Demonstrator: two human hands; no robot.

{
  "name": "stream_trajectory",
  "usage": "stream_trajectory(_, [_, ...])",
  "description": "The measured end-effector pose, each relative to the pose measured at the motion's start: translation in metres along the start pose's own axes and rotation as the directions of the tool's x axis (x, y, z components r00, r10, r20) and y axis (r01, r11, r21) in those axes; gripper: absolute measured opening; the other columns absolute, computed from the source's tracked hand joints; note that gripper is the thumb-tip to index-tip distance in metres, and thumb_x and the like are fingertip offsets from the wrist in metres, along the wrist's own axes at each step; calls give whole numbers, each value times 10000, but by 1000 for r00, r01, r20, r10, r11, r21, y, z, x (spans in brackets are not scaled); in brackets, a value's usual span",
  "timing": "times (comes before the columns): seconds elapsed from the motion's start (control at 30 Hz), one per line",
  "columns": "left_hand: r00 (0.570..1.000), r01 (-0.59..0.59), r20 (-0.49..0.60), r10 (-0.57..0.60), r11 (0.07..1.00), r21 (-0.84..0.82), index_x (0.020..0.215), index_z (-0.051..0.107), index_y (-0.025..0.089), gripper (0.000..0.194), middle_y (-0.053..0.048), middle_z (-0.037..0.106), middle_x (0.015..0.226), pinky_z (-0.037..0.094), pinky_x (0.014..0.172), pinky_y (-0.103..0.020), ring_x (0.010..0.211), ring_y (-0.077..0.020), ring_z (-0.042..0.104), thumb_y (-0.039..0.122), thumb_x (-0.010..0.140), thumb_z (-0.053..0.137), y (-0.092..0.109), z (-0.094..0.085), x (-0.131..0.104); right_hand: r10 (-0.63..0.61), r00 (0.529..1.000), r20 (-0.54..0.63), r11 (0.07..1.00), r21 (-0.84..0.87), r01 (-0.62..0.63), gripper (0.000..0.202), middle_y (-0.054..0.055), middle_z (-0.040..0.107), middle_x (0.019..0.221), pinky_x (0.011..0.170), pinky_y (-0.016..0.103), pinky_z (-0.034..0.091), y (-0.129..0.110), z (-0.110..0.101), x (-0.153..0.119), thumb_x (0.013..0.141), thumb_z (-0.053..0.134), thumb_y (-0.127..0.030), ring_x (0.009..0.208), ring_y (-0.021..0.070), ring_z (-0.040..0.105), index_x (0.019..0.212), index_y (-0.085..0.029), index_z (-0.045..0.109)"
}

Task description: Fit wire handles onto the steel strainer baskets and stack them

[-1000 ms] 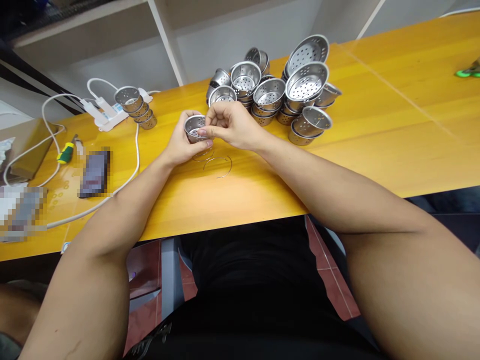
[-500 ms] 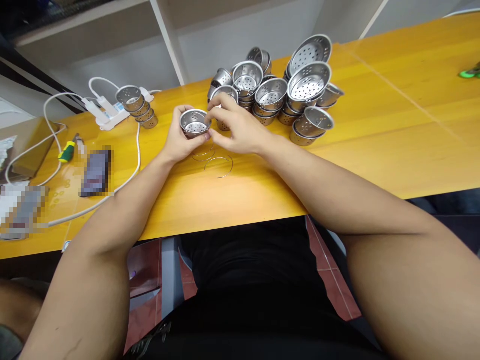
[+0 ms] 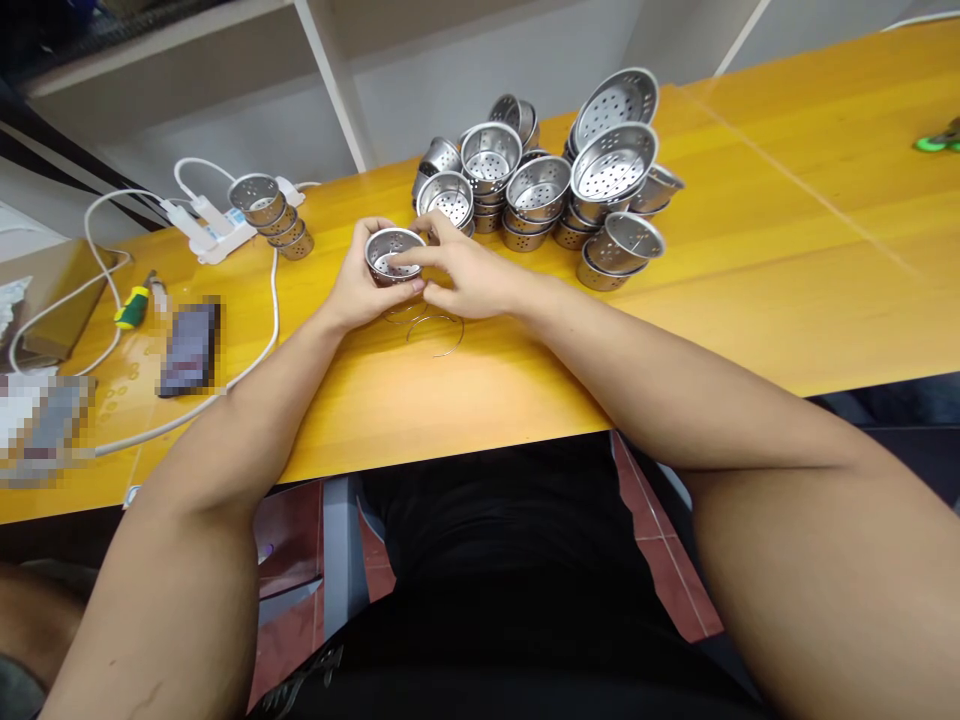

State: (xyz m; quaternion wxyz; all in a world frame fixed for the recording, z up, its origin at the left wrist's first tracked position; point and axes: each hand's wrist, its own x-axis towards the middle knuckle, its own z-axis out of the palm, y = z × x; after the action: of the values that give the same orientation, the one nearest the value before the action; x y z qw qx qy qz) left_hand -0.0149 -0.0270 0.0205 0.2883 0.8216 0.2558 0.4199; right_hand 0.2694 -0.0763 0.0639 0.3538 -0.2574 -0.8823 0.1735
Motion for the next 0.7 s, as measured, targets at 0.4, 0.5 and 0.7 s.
stream_trajectory(0.4, [925, 368, -248, -289, 847, 384, 1610, 715, 269, 967, -165, 695, 1684, 535, 1509, -670, 1702, -445, 669, 593, 850, 1218, 14, -37, 4, 58, 962, -266, 997, -38, -70, 363, 164, 776, 1612, 1255, 686, 724, -9, -18, 6, 1123, 865, -476, 1425, 458, 772, 1465, -358, 890])
stream_trajectory(0.5, [883, 465, -282, -375, 776, 426, 1652, 742, 232, 996, -187, 737, 1637, 524, 1526, -697, 1692, -507, 691, 447, 807, 1224, 21, -41, 5, 64, 952, -299, 995, -50, -82, 298, 163, 797, 1530, 1217, 658, 743, -8, -17, 6, 1151, 854, -530, 1391, 441, 778, 1383, -345, 879])
stream_trajectory(0.7, [873, 485, -242, -424, 812, 325, 1728, 677, 246, 1018, -142, 855, 1450, 637, 1437, -721, 1428, -431, 862, 407, 857, 1179, -6, -36, 0, 65, 948, -311, 990, -102, -101, 307, 140, 844, 1399, 1126, 597, 770, -9, -13, 6, 1192, 804, -581, 1243, 391, 828, 1320, -318, 897])
